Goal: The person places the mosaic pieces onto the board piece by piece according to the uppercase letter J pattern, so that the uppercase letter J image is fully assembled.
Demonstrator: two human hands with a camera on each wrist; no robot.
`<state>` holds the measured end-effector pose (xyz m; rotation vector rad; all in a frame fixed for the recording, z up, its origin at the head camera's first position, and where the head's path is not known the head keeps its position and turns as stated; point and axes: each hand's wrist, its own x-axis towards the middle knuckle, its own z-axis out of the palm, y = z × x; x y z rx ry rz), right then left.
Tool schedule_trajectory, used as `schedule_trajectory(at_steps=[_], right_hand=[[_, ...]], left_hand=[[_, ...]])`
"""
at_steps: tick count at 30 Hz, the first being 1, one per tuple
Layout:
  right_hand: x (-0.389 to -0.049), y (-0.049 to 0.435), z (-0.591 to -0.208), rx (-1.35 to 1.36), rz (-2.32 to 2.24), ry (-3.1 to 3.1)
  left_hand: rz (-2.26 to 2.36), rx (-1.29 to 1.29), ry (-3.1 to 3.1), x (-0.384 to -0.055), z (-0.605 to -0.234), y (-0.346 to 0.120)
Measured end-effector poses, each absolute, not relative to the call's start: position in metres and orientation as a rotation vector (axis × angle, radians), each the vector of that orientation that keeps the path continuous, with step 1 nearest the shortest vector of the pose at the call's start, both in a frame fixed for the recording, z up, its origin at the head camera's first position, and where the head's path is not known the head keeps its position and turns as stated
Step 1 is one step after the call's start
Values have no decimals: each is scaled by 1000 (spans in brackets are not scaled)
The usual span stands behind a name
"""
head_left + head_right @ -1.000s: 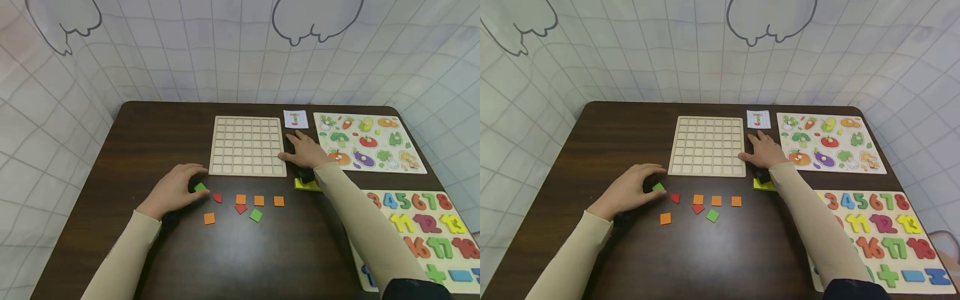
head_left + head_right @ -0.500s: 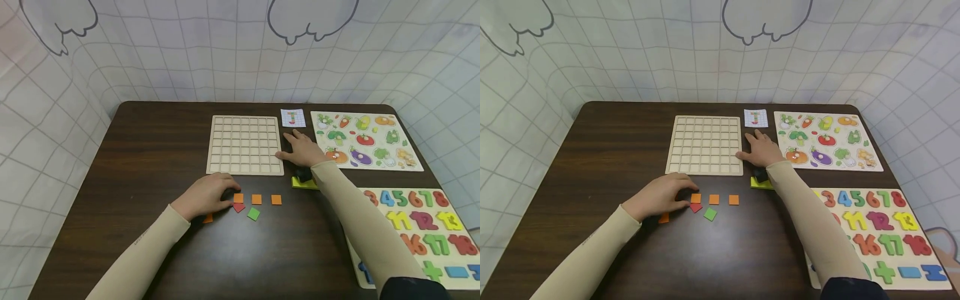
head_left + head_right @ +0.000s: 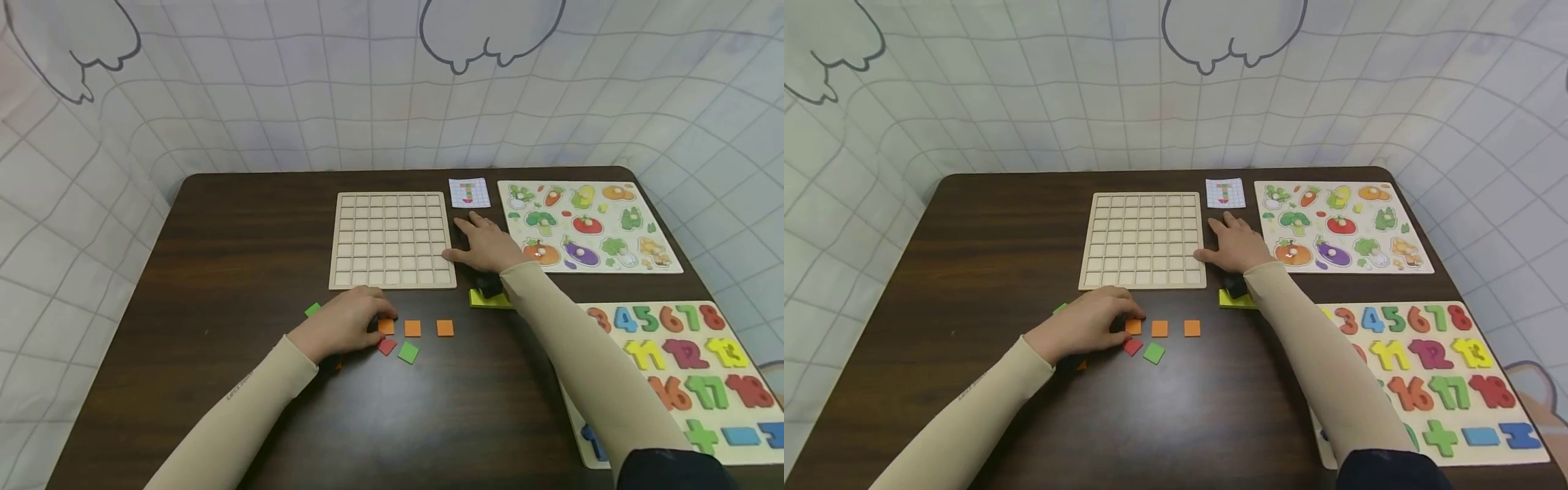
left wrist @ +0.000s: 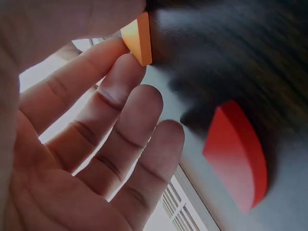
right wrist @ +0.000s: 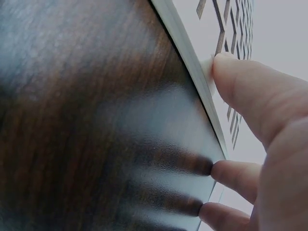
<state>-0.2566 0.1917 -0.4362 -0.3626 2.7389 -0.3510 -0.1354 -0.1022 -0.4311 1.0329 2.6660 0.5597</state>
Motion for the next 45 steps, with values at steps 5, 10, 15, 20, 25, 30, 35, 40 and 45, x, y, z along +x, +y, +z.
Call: schedule_trajectory(at_steps=[5,10,15,20,25,30,35,40,45], right_hand=[[-256,195,-437,-360,-362,2737],[-255,196,-437,-363,-365,2732],[-255,197,-437,-358,-350,2730],[-257,199,-436,-371,-346,2726],[-260,201,-436,-389,-339,2726],[-260,201,-437,-402,-325,2724],[-260,202,-436,-408,-317,2714],[-260,199,-437,-430,-317,2726],[-260,197,-438,-431,-315,2722]], left_hand=[[547,1044,2679,-138,-432,-99],[572,1057,2675,-142,-434,-98],[577,1052,2702,-153,-432,-101],[577,949,2749,-174,-425,-109],[616,825,2813,-204,-418,-119],[661,721,2829,-234,-413,-125],[701,650,2823,-262,-412,-126],[734,569,2825,-284,-415,-122],[708,544,2841,-305,-424,-115]])
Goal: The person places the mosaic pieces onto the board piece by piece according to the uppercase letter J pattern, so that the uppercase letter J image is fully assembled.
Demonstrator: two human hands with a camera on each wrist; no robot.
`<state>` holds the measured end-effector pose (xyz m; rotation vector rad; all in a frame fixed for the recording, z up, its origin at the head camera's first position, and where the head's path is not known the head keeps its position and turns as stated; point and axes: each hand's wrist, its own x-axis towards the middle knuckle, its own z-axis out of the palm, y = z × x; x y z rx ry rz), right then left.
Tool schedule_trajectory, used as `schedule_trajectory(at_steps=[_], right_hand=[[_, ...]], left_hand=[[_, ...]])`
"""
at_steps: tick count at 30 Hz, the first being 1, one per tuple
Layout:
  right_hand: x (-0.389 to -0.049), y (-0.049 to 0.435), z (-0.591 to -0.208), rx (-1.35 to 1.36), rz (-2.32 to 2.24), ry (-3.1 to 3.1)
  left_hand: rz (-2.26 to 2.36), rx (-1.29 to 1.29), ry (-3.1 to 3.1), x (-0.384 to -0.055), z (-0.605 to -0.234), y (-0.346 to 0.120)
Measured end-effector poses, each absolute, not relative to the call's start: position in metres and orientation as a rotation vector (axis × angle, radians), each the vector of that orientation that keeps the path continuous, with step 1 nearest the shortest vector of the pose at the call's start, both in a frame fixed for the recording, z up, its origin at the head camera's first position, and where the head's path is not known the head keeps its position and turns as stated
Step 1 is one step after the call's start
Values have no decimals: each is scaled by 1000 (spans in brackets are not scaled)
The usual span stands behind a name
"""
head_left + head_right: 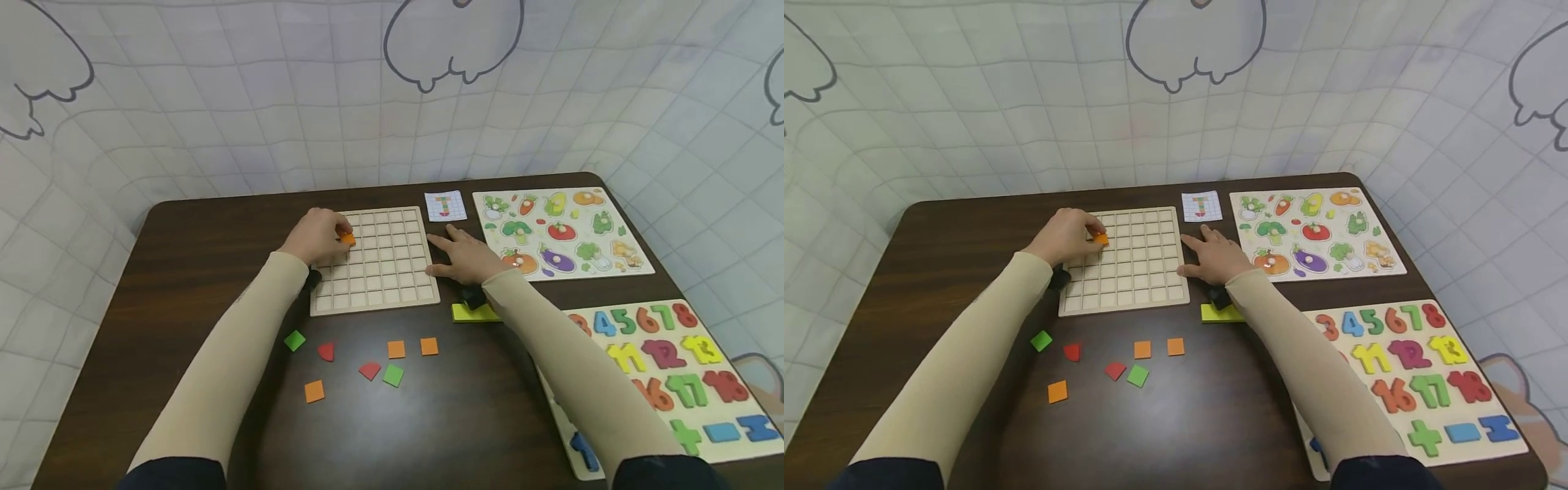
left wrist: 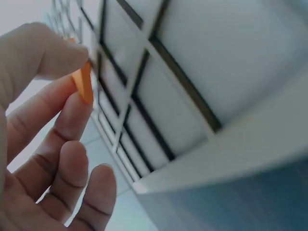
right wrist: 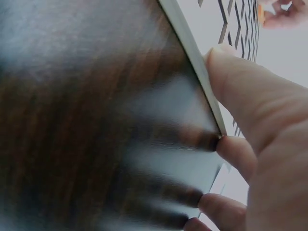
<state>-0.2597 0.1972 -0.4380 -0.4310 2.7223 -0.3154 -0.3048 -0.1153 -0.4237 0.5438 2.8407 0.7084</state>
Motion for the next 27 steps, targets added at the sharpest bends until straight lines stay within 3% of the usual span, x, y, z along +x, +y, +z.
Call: schedule_trajectory(at_steps=[12,27], right_hand=[[-258,198,-437,-410,-338,2736],[-260,201,-437,-417,-378,2714]], left_hand=[[639,602,2837,-331,-430,-104],[624,549,2787,-334,-425,-99]])
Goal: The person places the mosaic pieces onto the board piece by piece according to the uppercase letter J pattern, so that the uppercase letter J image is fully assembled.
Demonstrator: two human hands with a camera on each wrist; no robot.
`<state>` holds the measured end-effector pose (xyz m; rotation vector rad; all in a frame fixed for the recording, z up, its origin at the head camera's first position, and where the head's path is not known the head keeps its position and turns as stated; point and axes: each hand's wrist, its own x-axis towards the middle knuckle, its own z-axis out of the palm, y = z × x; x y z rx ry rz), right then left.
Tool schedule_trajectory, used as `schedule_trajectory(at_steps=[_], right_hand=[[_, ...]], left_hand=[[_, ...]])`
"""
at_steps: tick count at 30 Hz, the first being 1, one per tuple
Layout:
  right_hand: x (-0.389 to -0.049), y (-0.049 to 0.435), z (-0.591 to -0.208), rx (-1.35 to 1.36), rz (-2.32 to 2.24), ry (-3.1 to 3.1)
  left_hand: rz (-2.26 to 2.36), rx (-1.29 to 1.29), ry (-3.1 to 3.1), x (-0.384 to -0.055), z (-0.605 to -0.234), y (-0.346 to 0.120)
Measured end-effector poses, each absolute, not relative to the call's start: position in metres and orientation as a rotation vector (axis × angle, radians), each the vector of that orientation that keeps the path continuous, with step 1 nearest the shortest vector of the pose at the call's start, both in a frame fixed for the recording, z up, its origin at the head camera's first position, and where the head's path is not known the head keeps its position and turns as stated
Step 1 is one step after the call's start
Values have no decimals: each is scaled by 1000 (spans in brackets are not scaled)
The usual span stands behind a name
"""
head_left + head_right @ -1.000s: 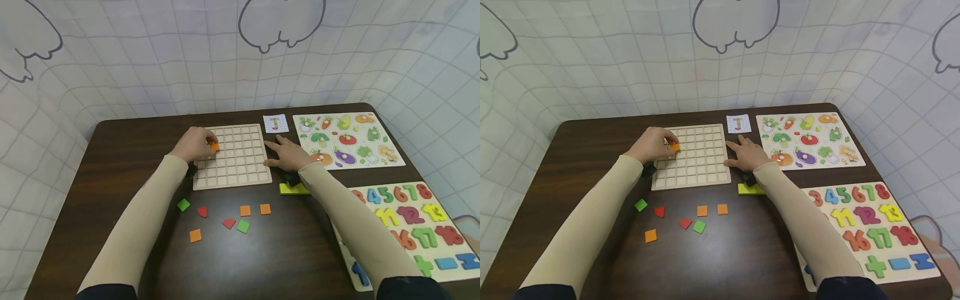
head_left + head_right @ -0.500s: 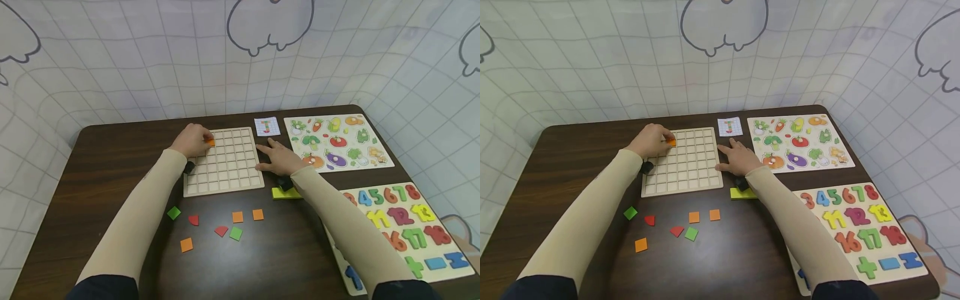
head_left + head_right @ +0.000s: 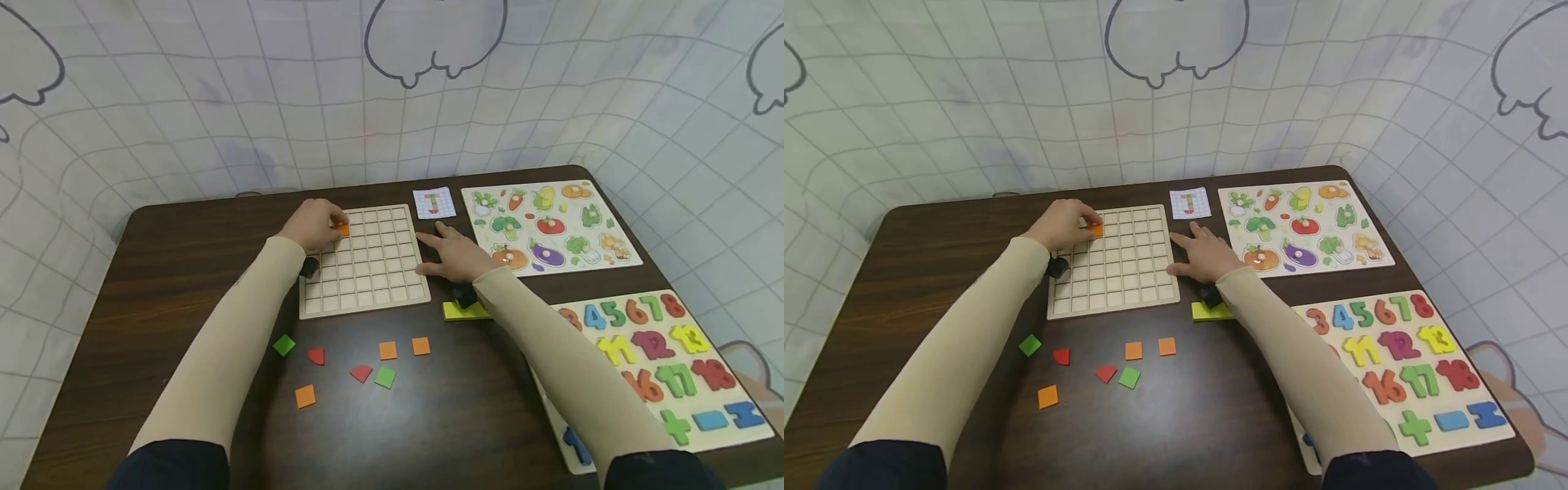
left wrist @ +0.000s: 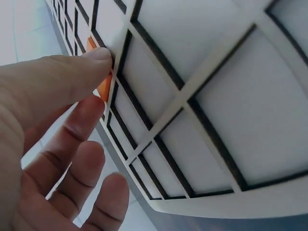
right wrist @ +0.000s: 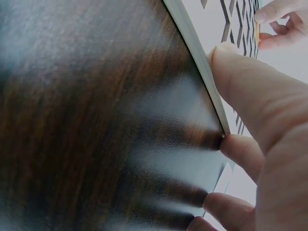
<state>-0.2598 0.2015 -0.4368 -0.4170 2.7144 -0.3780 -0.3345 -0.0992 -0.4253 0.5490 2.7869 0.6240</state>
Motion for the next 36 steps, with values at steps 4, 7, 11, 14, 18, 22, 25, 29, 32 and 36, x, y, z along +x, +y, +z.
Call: schedule_trajectory(at_steps=[4,7,11,14,18,22,25,29,32,36], right_hand=[[-263,202,-434,-454,-376,2720],[-266,203,-430,-461,-372,2729],[-268,203,-428,-447,-381,2723],[-269,203,-428,-427,-385,2720],[-271,203,-428,-412,-371,2727],[-273,203,-429,-412,-366,2729],[-273,203,-429,-418,-371,2720],[-271,203,-429,-430,-367,2712],[-269,202,-432,-428,-368,2702],[-266,201,-438,-418,-370,2684]], left_hand=[[593,593,2837,-330,-422,-98],[572,683,2894,-318,-417,-92],[507,857,2940,-292,-415,-81],[491,974,2929,-272,-417,-72],[524,1080,2884,-246,-420,-61],[567,1173,2827,-222,-424,-54],[614,1230,2744,-205,-428,-52],[663,1279,2624,-186,-434,-51],[684,1268,2560,-175,-439,-51],[665,1206,2514,-165,-443,-53]])
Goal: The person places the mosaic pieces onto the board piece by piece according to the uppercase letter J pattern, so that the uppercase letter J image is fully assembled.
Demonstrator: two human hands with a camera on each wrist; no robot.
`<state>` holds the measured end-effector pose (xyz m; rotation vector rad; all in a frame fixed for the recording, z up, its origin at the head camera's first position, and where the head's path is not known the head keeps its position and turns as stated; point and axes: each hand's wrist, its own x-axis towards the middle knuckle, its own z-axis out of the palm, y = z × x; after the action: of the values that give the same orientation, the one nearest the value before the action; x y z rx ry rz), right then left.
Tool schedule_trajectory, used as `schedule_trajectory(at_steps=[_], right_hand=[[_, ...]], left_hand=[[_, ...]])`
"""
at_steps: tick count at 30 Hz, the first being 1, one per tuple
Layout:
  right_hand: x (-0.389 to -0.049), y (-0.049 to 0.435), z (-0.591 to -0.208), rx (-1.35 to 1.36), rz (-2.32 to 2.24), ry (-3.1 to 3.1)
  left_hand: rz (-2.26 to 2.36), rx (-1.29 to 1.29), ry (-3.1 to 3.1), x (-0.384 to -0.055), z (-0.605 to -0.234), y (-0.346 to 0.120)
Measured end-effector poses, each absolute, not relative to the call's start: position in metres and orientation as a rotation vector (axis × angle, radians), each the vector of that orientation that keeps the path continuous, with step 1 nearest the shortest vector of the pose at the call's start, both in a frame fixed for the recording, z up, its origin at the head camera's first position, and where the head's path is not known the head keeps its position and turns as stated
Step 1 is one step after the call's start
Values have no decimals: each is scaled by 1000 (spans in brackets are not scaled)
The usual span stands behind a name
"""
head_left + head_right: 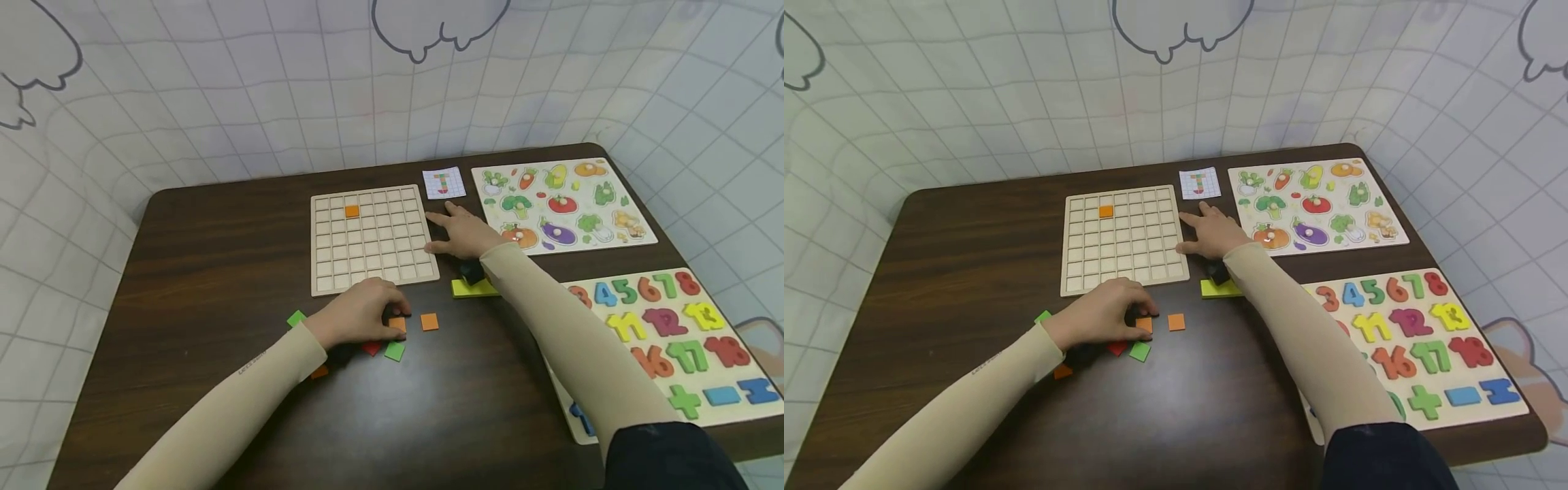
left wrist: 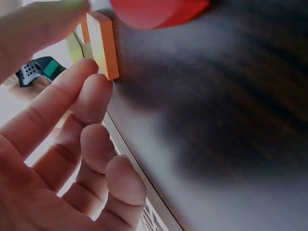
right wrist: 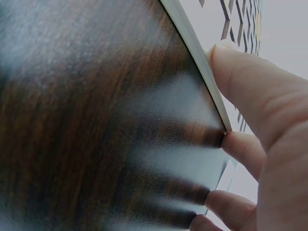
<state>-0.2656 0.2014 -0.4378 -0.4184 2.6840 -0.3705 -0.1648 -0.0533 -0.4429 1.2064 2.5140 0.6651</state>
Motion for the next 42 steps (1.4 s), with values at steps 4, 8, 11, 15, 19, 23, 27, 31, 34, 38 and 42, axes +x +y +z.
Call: schedule_trajectory(at_steps=[4,8,11,15,19,23,27,31,34,38,42], right_hand=[[-266,203,-439,-414,-367,2682],[-266,204,-437,-412,-371,2686],[-266,205,-435,-412,-375,2691],[-267,206,-434,-411,-373,2691],[-268,206,-435,-416,-366,2690],[-268,206,-437,-416,-364,2696],[-266,206,-439,-416,-363,2698],[-263,203,-438,-417,-378,2696],[-261,202,-438,-418,-385,2699],[-260,200,-438,-428,-384,2704],[-260,200,-438,-434,-386,2706]], left_hand=[[628,1177,2521,-164,-443,-53],[612,1175,2540,-165,-443,-53],[616,1179,2555,-166,-443,-53],[631,1180,2569,-166,-443,-52],[636,1183,2588,-168,-443,-52],[648,1186,2627,-173,-441,-53],[688,1148,2667,-185,-439,-55],[728,1054,2715,-201,-438,-60],[736,994,2752,-217,-437,-64],[710,908,2791,-239,-434,-66],[698,808,2839,-263,-432,-64]])
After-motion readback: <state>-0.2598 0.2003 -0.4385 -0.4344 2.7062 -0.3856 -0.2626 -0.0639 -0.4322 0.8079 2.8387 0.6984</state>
